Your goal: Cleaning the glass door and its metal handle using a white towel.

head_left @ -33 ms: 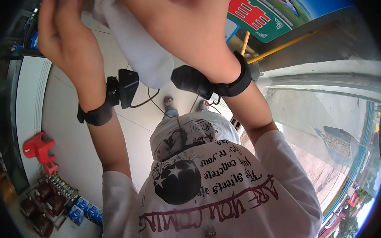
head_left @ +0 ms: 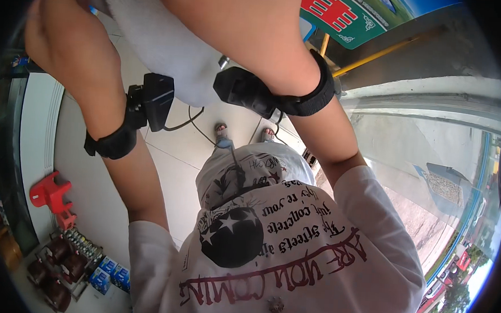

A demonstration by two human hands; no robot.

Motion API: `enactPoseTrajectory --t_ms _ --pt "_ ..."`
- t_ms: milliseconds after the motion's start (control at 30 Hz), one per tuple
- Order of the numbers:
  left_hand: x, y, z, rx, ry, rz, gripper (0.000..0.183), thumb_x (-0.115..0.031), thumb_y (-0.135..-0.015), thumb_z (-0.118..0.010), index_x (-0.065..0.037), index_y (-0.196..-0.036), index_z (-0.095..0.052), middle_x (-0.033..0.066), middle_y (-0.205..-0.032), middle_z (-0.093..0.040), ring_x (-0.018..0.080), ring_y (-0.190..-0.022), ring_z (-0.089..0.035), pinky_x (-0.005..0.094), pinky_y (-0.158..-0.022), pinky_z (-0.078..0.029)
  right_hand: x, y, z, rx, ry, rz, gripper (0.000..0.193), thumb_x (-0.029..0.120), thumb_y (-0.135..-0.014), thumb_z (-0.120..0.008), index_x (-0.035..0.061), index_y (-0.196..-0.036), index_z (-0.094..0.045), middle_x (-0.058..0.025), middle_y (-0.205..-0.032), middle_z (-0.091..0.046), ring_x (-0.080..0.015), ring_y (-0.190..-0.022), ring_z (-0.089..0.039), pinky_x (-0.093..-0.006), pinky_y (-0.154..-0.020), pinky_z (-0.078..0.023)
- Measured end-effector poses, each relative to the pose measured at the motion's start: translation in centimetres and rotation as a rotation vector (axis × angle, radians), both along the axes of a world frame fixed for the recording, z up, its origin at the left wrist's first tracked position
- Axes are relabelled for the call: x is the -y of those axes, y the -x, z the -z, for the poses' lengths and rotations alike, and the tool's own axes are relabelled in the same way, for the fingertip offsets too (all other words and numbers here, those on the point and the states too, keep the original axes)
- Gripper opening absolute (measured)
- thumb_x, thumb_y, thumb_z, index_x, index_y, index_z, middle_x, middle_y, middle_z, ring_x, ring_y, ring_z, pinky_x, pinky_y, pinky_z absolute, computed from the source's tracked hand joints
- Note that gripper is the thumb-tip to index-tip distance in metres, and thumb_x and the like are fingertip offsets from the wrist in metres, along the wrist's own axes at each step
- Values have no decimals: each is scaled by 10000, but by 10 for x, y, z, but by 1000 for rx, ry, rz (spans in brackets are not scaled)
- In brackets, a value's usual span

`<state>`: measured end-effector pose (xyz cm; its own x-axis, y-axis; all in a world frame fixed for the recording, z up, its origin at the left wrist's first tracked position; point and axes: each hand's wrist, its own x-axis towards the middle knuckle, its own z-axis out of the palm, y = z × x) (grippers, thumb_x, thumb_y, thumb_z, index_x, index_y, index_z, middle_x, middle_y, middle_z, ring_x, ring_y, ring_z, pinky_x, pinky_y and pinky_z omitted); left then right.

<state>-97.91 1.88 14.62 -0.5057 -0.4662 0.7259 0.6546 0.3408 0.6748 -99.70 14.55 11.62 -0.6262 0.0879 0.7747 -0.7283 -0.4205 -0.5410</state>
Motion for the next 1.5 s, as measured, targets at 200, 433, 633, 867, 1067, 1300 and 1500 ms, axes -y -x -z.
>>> enactPoseTrajectory --t_ms 200,433,633,867,1067,1300,1500 --pt "21 0 27 -104 1051 -497 338 -218 -855 -461 11 -1101 -439 146 -1068 -512 197 -939 -518 278 -819 -406 43 1 -17 -328 -76 619 267 42 -631 -531 69 -896 -535 -128 -908 -441 -229 -810 -447 -301 -675 -381" --pt "-25 -11 123 337 -52 189 335 -269 -901 -387 20 -1044 -481 48 -871 -548 95 -790 -489 224 -688 -398 21 8 109 -225 -387 375 497 73 -684 -563 100 -1161 -425 -182 -1085 -344 -338 -992 -337 -382 -823 -317" --pt "-17 -25 228 662 -328 382 242 -181 -893 -386 -3 -926 -547 -15 -774 -526 39 -675 -441 183 -577 -362 2 -22 201 22 -690 173 534 68 -706 -589 30 -1182 -351 -225 -1104 -365 -382 -966 -394 -424 -837 -343" --pt "-19 -35 276 909 -420 353 329 -244 -912 -344 10 -1061 -492 67 -1006 -536 131 -933 -480 267 -823 -371 -20 -46 270 -89 -1025 179 557 69 -719 -578 22 -1210 -322 -261 -1133 -382 -428 -1016 -410 -435 -862 -356" --pt "-29 -34 241 894 -445 389 346 -232 -913 -329 6 -1134 -446 71 -1095 -492 142 -1009 -444 272 -868 -341 -35 -40 256 -132 -1015 158 589 114 -725 -564 22 -1240 -293 -239 -1179 -370 -390 -1058 -401 -431 -887 -339" --pt "-26 -30 118 531 -232 380 424 -277 -912 -271 18 -1216 -300 148 -1209 -385 229 -1124 -384 331 -943 -298 -8 -25 137 -166 -697 179 578 179 -712 -531 42 -1234 -325 -202 -1249 -350 -361 -1051 -441 -402 -814 -405" --pt "-38 -18 52 -20 404 210 639 -401 -861 -304 22 -1307 -127 239 -1294 -209 314 -1144 -344 399 -930 -297 17 -7 60 -396 -292 557 491 259 -744 -554 101 -1187 -413 -185 -1288 -328 -376 -1148 -365 -445 -896 -346"
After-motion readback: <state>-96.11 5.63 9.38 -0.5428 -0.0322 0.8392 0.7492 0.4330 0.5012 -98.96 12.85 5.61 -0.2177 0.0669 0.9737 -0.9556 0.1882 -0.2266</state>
